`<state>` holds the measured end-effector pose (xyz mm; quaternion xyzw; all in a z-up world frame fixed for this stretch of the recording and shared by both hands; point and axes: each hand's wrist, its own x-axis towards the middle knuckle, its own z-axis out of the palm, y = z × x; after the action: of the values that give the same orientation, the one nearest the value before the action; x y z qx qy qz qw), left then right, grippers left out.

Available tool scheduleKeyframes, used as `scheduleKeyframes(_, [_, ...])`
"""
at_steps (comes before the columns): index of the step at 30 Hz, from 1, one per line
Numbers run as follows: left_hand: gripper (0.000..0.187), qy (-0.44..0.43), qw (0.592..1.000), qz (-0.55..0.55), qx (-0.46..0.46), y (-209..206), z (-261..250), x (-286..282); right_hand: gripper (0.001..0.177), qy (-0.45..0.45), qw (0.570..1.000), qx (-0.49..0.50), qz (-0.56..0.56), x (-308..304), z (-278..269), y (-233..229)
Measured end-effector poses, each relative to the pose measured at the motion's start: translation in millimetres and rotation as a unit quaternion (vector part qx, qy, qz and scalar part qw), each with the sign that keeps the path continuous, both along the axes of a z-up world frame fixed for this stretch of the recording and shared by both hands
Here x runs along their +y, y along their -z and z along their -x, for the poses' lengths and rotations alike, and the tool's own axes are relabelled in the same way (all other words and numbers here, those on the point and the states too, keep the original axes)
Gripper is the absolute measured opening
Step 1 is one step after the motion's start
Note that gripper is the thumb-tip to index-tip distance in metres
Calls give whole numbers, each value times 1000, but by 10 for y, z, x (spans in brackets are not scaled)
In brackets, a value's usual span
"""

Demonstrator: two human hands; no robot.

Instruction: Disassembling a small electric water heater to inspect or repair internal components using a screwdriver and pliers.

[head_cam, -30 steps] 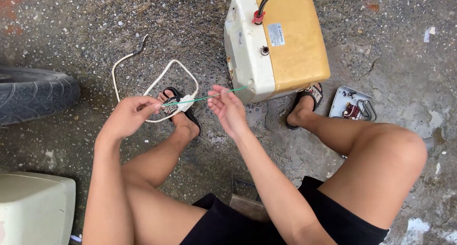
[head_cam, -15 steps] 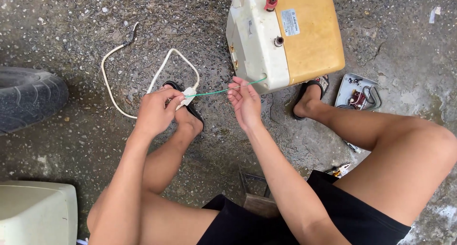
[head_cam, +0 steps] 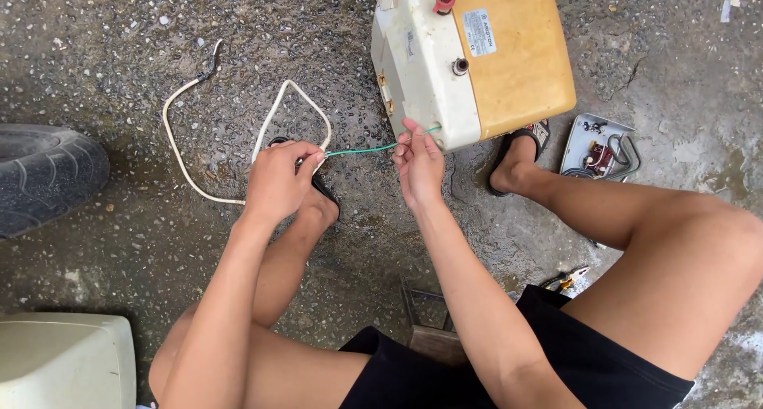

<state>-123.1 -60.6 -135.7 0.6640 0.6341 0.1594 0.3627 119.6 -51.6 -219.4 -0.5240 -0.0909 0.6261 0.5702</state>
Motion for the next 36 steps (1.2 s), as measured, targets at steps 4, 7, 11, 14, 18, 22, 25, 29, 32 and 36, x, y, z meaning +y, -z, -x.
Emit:
scheduleKeyframes(4, [11, -2, 1000, 2, 4, -70, -38, -6, 31, 14, 1000, -9, 8, 21, 50, 3])
scheduleKeyframes(7, [11, -11, 1000, 6, 0, -101, -41, 10, 31, 36, 999, -7, 27, -11, 87, 36])
scheduleKeyframes(11, [11, -8, 1000, 7, -6, -150, -95, 31, 31, 20, 998, -38, 35, -21, 59, -8])
scheduleKeyframes(14, [11, -5, 1000, 4, -3, -133, -121, 17, 31, 27, 997, -69, 27, -51, 80, 2])
scheduleKeyframes(18, [12, 1, 1000, 2, 19, -144, -131, 39, 31, 9, 992, -126, 16, -61, 95, -7])
scheduleKeyframes(22, [12, -6, 1000, 6, 17, -180, -157, 32, 30, 12, 994, -112, 12, -61, 66, 77])
scheduleKeyframes(25, [12, -8, 1000, -2, 20, -187, -175, 69, 31, 42, 996, -77, 21, -15, 83, 172])
scheduleKeyframes(29, [13, -37, 999, -19, 6, -233, -161, 80, 30, 68, 995, -73, 14, 45, 181, 46])
scheduleKeyframes(32, [14, -43, 999, -25, 6, -271, -164, 86, 30, 67, 996, -58, 22, 63, 156, 66])
scheduleKeyframes(36, [13, -25, 999, -28, 1, -223, -229, 80, 33, 66, 996, -33, 49, 76, 50, 100])
